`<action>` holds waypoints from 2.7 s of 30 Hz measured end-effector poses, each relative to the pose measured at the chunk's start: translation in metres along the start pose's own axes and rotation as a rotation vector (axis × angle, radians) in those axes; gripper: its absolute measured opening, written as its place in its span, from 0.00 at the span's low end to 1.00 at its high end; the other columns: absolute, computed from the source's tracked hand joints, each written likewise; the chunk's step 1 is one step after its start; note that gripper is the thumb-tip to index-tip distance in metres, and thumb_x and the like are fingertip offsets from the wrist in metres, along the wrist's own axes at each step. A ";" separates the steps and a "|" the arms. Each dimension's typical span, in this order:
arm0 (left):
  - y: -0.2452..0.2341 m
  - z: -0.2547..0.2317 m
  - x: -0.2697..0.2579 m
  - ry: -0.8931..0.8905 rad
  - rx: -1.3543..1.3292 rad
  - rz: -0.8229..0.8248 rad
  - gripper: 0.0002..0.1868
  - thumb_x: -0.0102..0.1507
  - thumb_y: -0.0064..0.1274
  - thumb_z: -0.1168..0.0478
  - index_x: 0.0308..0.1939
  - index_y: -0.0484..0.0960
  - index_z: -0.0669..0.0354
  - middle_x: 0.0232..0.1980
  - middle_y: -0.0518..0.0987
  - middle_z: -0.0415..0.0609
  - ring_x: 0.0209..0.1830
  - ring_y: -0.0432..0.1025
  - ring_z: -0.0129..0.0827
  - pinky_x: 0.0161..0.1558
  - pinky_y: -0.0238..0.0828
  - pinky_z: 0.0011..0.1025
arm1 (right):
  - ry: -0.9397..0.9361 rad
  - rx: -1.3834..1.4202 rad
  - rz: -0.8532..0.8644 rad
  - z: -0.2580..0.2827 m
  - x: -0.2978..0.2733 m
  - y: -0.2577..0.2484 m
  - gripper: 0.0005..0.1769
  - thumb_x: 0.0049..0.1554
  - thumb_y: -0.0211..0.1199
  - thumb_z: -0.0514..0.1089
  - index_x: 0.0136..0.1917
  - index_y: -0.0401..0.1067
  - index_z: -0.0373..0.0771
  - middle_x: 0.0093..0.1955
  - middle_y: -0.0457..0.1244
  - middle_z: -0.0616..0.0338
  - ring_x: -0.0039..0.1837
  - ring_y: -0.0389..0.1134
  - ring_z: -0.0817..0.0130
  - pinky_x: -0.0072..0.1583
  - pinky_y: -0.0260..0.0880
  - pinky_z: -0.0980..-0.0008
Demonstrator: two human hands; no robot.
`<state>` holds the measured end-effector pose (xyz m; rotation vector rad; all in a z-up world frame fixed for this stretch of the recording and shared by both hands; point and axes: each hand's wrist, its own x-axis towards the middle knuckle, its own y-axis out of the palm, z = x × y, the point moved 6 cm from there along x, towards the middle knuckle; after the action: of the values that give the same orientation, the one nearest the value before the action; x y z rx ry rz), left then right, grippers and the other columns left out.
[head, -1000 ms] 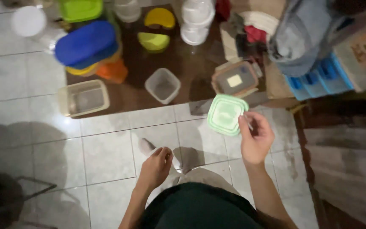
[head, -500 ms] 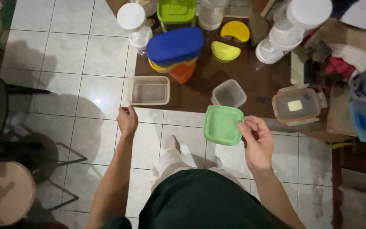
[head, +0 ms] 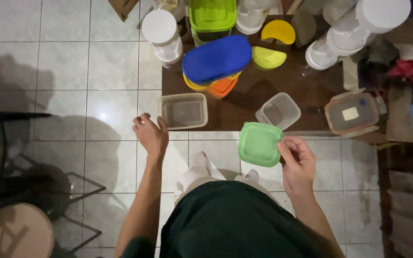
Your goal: The person stands at a table covered with plastic food containers and lids, picks up containers one at a time, and presses matching lids onto them by hand. Matched containers are stacked on the table, and some closed containers are carried to a nearby shelf and placed there.
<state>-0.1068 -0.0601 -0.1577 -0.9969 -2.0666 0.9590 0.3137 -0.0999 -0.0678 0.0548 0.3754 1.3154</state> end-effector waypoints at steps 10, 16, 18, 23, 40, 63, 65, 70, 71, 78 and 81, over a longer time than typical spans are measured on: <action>0.021 -0.232 -0.051 0.607 -0.590 0.530 0.38 0.58 0.63 0.60 0.68 0.62 0.67 0.68 0.65 0.67 0.68 0.61 0.61 0.66 0.62 0.51 | -0.049 0.121 -0.304 0.014 -0.022 -0.044 0.06 0.60 0.63 0.33 0.52 0.73 0.39 0.49 0.64 0.68 0.54 0.65 0.77 0.57 0.66 0.72; 0.079 -0.318 -0.047 1.059 -0.066 0.822 0.72 0.33 0.79 0.60 0.76 0.52 0.54 0.81 0.51 0.55 0.76 0.49 0.58 0.65 0.53 0.65 | -0.124 0.112 -0.397 0.033 -0.041 -0.076 0.08 0.60 0.63 0.32 0.53 0.73 0.39 0.50 0.63 0.69 0.55 0.64 0.76 0.59 0.65 0.70; 0.100 -0.330 -0.045 1.200 -0.022 0.809 0.70 0.34 0.78 0.62 0.76 0.54 0.52 0.80 0.53 0.52 0.76 0.52 0.56 0.66 0.54 0.65 | -0.115 0.122 -0.412 0.033 -0.049 -0.081 0.08 0.60 0.62 0.33 0.53 0.73 0.39 0.50 0.63 0.69 0.56 0.64 0.76 0.58 0.65 0.70; 0.124 -0.325 -0.035 1.154 -0.166 0.997 0.58 0.45 0.76 0.58 0.75 0.59 0.54 0.73 0.63 0.55 0.71 0.61 0.59 0.70 0.60 0.54 | -0.089 0.129 -0.451 0.029 -0.059 -0.081 0.07 0.61 0.62 0.34 0.54 0.73 0.39 0.50 0.63 0.68 0.55 0.63 0.75 0.56 0.64 0.69; -0.092 -0.265 -0.069 0.917 -0.842 0.600 0.55 0.49 0.75 0.55 0.73 0.60 0.64 0.70 0.69 0.60 0.69 0.65 0.58 0.71 0.65 0.47 | 0.104 0.031 -0.220 0.063 -0.017 0.008 0.19 0.62 0.52 0.35 0.66 0.69 0.32 0.61 0.66 0.58 0.62 0.67 0.69 0.63 0.67 0.71; -0.127 -0.244 -0.044 0.707 -1.008 0.535 0.44 0.50 0.76 0.53 0.67 0.73 0.57 0.68 0.71 0.60 0.68 0.71 0.51 0.67 0.71 0.43 | 0.426 0.371 0.184 0.009 -0.034 0.062 0.32 0.63 0.54 0.57 0.74 0.60 0.39 0.65 0.62 0.55 0.63 0.65 0.57 0.59 0.66 0.51; -0.126 -0.253 -0.042 0.669 -1.020 0.508 0.44 0.51 0.75 0.54 0.67 0.72 0.57 0.66 0.72 0.59 0.67 0.72 0.47 0.66 0.72 0.41 | 0.452 0.457 0.234 0.015 -0.035 0.066 0.37 0.60 0.54 0.61 0.75 0.57 0.40 0.69 0.60 0.52 0.67 0.64 0.53 0.64 0.66 0.45; -0.082 -0.260 -0.037 -0.076 -1.327 0.943 0.34 0.64 0.61 0.55 0.70 0.66 0.59 0.56 0.78 0.52 0.56 0.75 0.35 0.57 0.75 0.34 | -0.216 -0.307 0.403 0.082 -0.022 0.084 0.53 0.61 0.60 0.60 0.86 0.34 0.42 0.86 0.41 0.47 0.86 0.42 0.56 0.80 0.42 0.55; -0.076 -0.262 -0.041 -0.192 -1.344 1.009 0.31 0.66 0.57 0.55 0.70 0.65 0.59 0.55 0.79 0.51 0.55 0.75 0.33 0.55 0.75 0.33 | -0.251 -0.320 0.395 0.091 -0.023 0.086 0.56 0.58 0.63 0.59 0.85 0.33 0.42 0.84 0.42 0.45 0.84 0.44 0.55 0.78 0.45 0.55; -0.114 -0.307 -0.037 0.724 -0.864 0.625 0.66 0.54 0.70 0.42 0.81 0.45 0.69 0.78 0.56 0.68 0.81 0.51 0.63 0.80 0.49 0.53 | -0.215 -0.020 0.304 0.127 0.008 0.078 0.51 0.50 0.68 0.52 0.78 0.48 0.37 0.79 0.52 0.42 0.77 0.56 0.51 0.76 0.57 0.53; -0.125 -0.316 -0.039 0.902 -0.832 0.631 0.82 0.40 0.74 0.34 0.80 0.38 0.75 0.81 0.48 0.73 0.82 0.44 0.70 0.80 0.45 0.58 | -0.098 0.220 0.358 0.126 0.013 0.070 0.49 0.49 0.67 0.55 0.77 0.51 0.35 0.76 0.55 0.43 0.75 0.58 0.52 0.75 0.59 0.54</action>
<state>0.1148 -0.0437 0.1018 -2.0914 -1.3198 -0.2225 0.2892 -0.0475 0.0647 0.3846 0.4384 1.6121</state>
